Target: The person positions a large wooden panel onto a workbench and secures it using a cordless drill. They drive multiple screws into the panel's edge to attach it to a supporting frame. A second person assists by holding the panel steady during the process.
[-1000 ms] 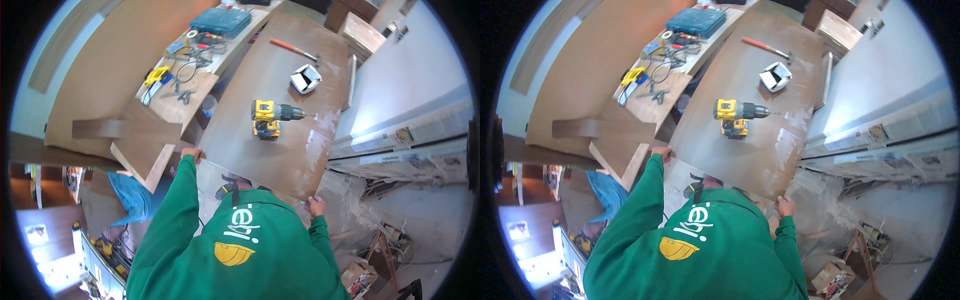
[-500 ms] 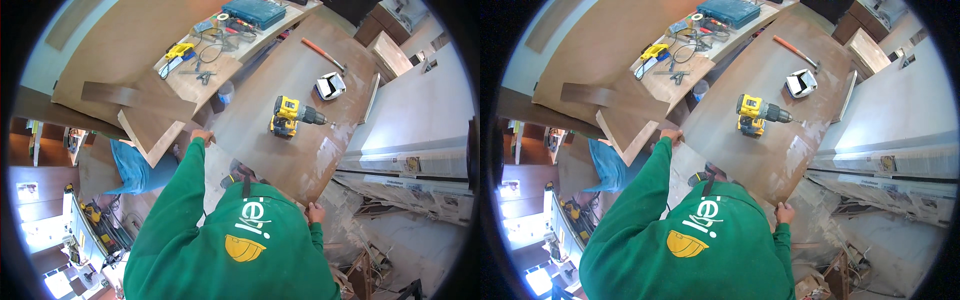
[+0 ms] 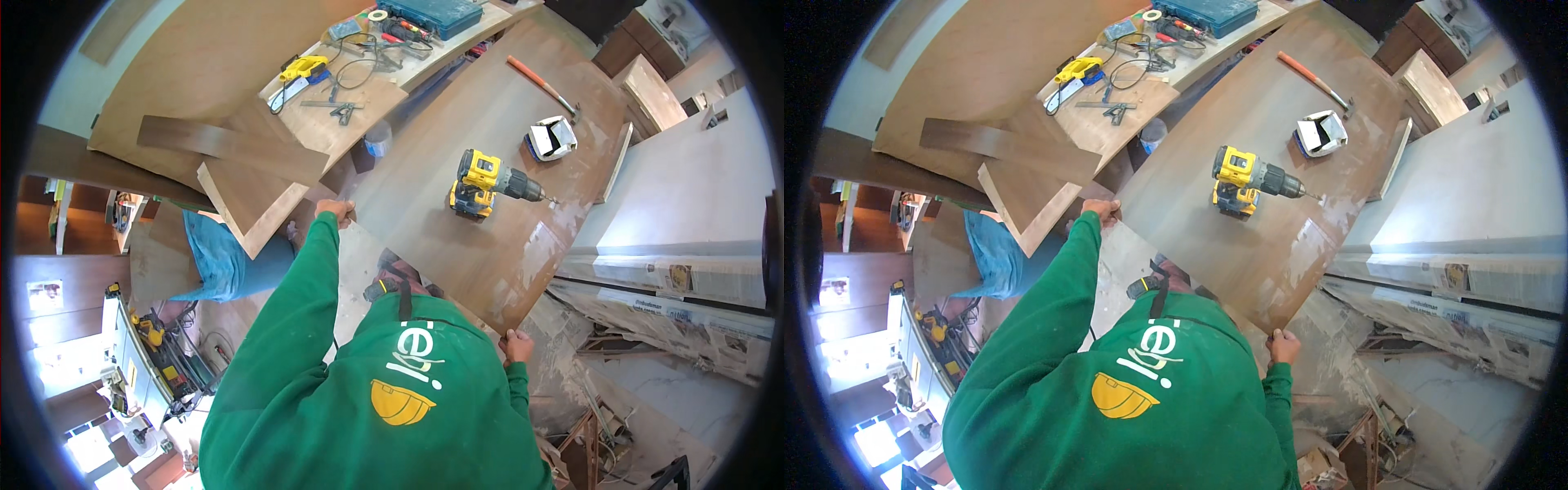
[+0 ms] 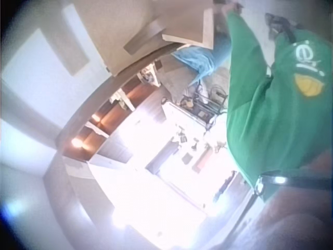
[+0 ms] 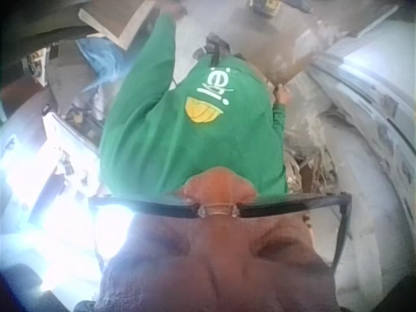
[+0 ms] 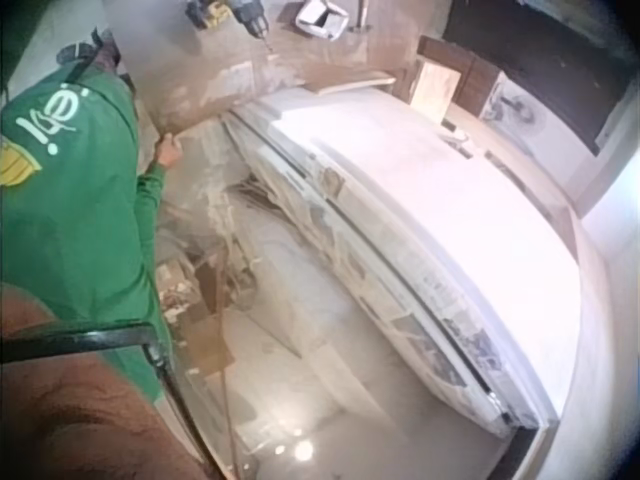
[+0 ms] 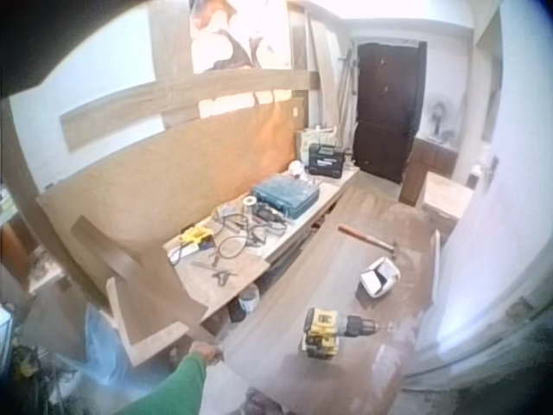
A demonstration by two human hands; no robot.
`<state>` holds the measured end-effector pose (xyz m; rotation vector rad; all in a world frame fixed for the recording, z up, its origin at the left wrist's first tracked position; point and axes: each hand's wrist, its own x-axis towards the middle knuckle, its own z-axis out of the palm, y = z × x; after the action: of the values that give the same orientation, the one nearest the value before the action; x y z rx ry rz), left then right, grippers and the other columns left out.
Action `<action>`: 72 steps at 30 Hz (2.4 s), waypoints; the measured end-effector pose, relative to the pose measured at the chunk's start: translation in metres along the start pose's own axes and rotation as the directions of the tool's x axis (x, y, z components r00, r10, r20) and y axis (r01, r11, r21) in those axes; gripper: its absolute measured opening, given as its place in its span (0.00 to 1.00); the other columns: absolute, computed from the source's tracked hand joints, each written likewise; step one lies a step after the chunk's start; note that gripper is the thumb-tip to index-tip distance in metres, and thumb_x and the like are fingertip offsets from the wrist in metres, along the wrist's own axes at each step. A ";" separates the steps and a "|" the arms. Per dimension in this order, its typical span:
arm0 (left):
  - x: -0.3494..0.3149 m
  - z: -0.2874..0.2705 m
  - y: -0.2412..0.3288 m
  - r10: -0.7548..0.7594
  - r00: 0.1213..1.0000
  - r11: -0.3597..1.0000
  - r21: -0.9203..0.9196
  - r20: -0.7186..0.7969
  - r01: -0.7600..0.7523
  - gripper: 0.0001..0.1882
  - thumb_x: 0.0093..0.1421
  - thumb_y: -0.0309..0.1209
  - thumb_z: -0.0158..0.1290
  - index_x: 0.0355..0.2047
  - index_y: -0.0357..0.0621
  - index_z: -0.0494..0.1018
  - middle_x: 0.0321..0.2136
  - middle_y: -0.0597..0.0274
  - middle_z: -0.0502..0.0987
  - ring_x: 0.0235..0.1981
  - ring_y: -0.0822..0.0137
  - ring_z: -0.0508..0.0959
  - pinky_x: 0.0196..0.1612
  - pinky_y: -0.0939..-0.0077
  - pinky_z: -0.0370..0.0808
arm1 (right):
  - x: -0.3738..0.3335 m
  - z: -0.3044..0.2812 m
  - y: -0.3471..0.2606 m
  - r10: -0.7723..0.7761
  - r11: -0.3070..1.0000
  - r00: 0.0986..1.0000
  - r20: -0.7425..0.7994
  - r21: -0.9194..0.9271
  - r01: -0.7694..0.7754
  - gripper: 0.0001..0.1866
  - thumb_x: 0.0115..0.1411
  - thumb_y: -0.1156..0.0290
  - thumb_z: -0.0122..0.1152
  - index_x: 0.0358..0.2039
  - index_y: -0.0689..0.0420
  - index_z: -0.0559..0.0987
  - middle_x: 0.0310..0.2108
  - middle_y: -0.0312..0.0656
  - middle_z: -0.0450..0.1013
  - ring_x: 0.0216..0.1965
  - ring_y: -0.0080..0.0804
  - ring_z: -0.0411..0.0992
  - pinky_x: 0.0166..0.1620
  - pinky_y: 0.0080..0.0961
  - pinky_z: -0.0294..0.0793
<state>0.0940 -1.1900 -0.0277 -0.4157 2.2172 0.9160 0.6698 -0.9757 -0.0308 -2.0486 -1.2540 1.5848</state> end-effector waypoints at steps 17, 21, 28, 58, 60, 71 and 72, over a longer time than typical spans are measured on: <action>0.023 0.011 -0.018 0.117 0.988 0.990 0.065 0.100 -0.124 0.21 0.52 0.47 0.69 0.27 0.39 0.83 0.26 0.56 0.83 0.24 0.64 0.82 0.29 0.67 0.82 | -0.052 -0.001 -0.059 -0.029 0.951 0.997 0.078 -0.303 0.052 0.15 0.64 0.69 0.62 0.32 0.72 0.78 0.23 0.45 0.73 0.19 0.33 0.70 0.21 0.29 0.71; 0.026 0.000 -0.045 0.488 0.859 0.823 0.409 -0.155 -0.394 0.29 0.50 0.57 0.65 0.35 0.40 0.84 0.35 0.47 0.85 0.38 0.52 0.85 0.44 0.59 0.81 | -0.049 0.008 -0.060 -0.018 0.926 0.995 0.095 -0.374 0.053 0.17 0.64 0.66 0.63 0.31 0.72 0.78 0.22 0.45 0.72 0.19 0.32 0.69 0.21 0.30 0.70; 0.023 0.001 -0.043 0.490 0.869 0.800 0.435 -0.073 -0.414 0.29 0.50 0.58 0.63 0.37 0.46 0.85 0.39 0.44 0.84 0.45 0.45 0.83 0.52 0.56 0.77 | -0.041 0.000 -0.048 0.032 0.966 0.992 0.125 -0.257 0.001 0.17 0.63 0.63 0.66 0.31 0.68 0.79 0.23 0.43 0.73 0.21 0.31 0.70 0.24 0.28 0.72; 0.009 0.005 -0.022 0.388 0.910 0.893 0.185 0.146 -0.410 0.19 0.61 0.41 0.59 0.23 0.36 0.80 0.19 0.58 0.80 0.15 0.66 0.76 0.21 0.69 0.77 | -0.027 0.012 0.006 0.121 0.957 0.990 -0.068 0.274 -0.098 0.16 0.63 0.67 0.68 0.40 0.67 0.76 0.34 0.49 0.78 0.30 0.35 0.79 0.33 0.28 0.85; 0.016 0.006 -0.025 0.466 0.861 0.820 0.264 0.204 -0.507 0.19 0.62 0.38 0.58 0.22 0.33 0.79 0.19 0.55 0.79 0.15 0.65 0.76 0.19 0.68 0.75 | -0.024 0.011 0.011 0.110 0.965 0.988 -0.108 0.251 -0.080 0.16 0.63 0.67 0.69 0.39 0.66 0.75 0.34 0.48 0.78 0.29 0.34 0.79 0.32 0.28 0.84; 0.019 0.005 -0.013 0.038 0.992 0.997 -0.069 0.122 -0.030 0.15 0.62 0.38 0.63 0.36 0.37 0.79 0.26 0.52 0.81 0.21 0.61 0.81 0.21 0.65 0.79 | -0.015 0.022 0.036 0.005 0.982 0.981 -0.193 0.184 0.031 0.18 0.60 0.66 0.71 0.33 0.66 0.72 0.27 0.49 0.77 0.22 0.34 0.77 0.23 0.31 0.79; 0.018 0.003 -0.011 0.028 0.991 0.999 -0.049 0.129 -0.022 0.15 0.62 0.39 0.63 0.36 0.37 0.79 0.26 0.53 0.81 0.22 0.61 0.82 0.22 0.65 0.80 | -0.016 0.024 0.035 0.015 0.976 0.982 -0.186 0.216 0.026 0.18 0.60 0.66 0.71 0.33 0.65 0.71 0.26 0.48 0.76 0.22 0.33 0.77 0.23 0.31 0.79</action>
<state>0.0884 -1.1959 -0.0471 -0.3413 2.0897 0.9825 0.6645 -1.0158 -0.0523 -1.9989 -0.9728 1.4186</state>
